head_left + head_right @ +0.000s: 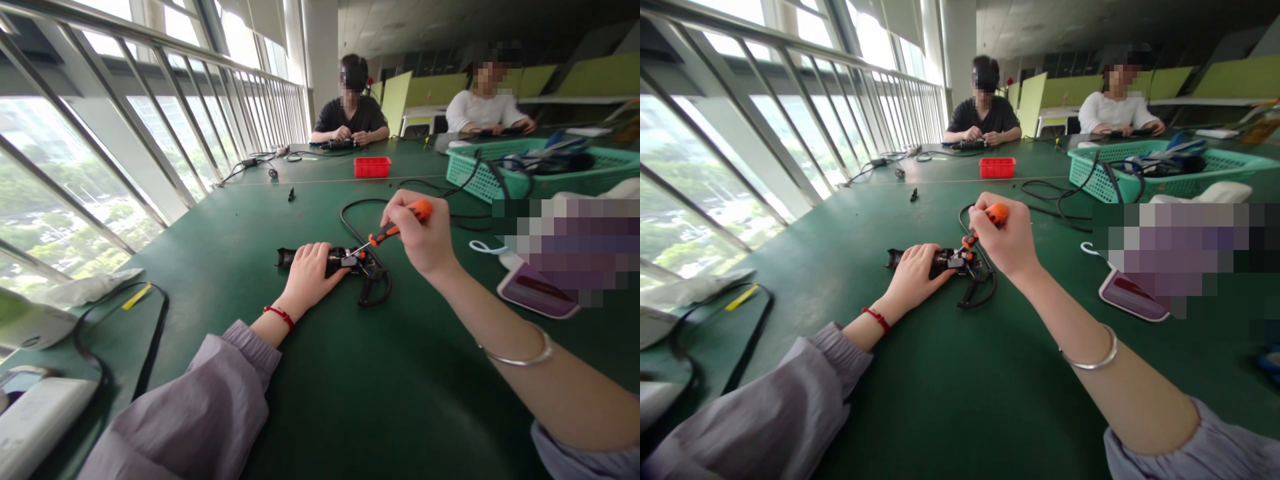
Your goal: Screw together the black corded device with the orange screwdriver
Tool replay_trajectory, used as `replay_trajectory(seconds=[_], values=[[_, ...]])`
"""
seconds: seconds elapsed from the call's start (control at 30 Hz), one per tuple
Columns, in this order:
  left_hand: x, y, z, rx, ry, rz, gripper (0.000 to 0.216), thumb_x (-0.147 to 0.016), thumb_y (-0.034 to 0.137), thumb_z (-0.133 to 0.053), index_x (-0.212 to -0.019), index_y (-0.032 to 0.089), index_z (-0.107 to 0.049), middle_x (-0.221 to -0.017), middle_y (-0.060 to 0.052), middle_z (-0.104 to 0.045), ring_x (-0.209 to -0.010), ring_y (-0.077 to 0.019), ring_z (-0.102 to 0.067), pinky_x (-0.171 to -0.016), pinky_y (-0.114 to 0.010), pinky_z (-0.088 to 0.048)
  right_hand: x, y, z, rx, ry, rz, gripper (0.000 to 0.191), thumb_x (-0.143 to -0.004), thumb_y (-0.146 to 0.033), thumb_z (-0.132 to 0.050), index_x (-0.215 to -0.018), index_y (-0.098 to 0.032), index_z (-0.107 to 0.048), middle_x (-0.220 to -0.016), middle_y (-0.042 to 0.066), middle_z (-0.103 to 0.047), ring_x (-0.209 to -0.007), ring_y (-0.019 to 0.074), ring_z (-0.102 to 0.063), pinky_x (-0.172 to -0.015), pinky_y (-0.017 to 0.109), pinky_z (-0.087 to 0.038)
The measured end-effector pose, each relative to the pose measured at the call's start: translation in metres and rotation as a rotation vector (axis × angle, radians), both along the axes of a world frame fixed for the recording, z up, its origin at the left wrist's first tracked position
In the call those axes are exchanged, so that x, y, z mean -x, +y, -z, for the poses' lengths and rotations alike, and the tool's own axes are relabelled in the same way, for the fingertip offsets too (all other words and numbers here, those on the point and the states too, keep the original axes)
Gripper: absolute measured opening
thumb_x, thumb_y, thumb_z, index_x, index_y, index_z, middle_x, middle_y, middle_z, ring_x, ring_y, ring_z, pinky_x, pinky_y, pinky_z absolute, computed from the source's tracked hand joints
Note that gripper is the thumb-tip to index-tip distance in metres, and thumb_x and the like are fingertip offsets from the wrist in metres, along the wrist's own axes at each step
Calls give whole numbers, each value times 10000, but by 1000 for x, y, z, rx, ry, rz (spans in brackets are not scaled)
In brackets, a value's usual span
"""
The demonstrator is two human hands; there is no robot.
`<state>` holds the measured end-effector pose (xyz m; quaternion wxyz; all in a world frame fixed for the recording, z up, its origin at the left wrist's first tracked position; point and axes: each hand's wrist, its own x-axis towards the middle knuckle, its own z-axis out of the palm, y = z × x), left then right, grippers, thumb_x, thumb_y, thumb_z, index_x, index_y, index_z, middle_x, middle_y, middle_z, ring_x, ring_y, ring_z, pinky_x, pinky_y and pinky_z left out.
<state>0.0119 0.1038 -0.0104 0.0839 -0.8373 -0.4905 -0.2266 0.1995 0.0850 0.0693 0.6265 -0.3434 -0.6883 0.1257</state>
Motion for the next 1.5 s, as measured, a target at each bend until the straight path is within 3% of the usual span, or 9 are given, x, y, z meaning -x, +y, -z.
replay_trajectory(seconds=[0.33, 0.6, 1.27, 1.5], values=[[0, 0, 1, 2, -4, -1, 384, -835, 496, -521, -1028, 166, -487, -975, -71, -586, -931, -243, -509, -873, -384, -395, 1, 3, 10, 51, -61, 15, 240, -738, -211, -471, -498, -193, -472, -489, -15, -482, -514, 113, -442, -525, 260, -335], [0, -1, -1, 3, -12, 3, 360, -836, 482, -518, -1017, 172, -494, -966, -73, -588, -925, -242, -514, -876, -385, -395, 2, 2, 11, -6, -11, 66, 257, -740, -217, -467, -485, -204, -438, -495, -11, -475, -522, 124, -465, -539, 269, -353], [0, 0, 0, 5, -11, 5, 367, -840, 481, -516, -1030, 167, -499, -976, -75, -589, -931, -242, -508, -885, -388, -393, 2, 3, 13, 23, 4, 53, 239, -722, -196, -471, -485, -200, -442, -483, -17, -460, -517, 120, -455, -526, 262, -346], [0, 0, -1, 9, -24, 10, 360, -834, 475, -523, -1023, 170, -499, -966, -81, -586, -935, -248, -511, -888, -399, -395, 6, -3, 6, 100, -113, 161, 337, -802, -363, -521, -514, -189, -496, -472, -27, -455, -484, 100, -422, -532, 260, -327]])
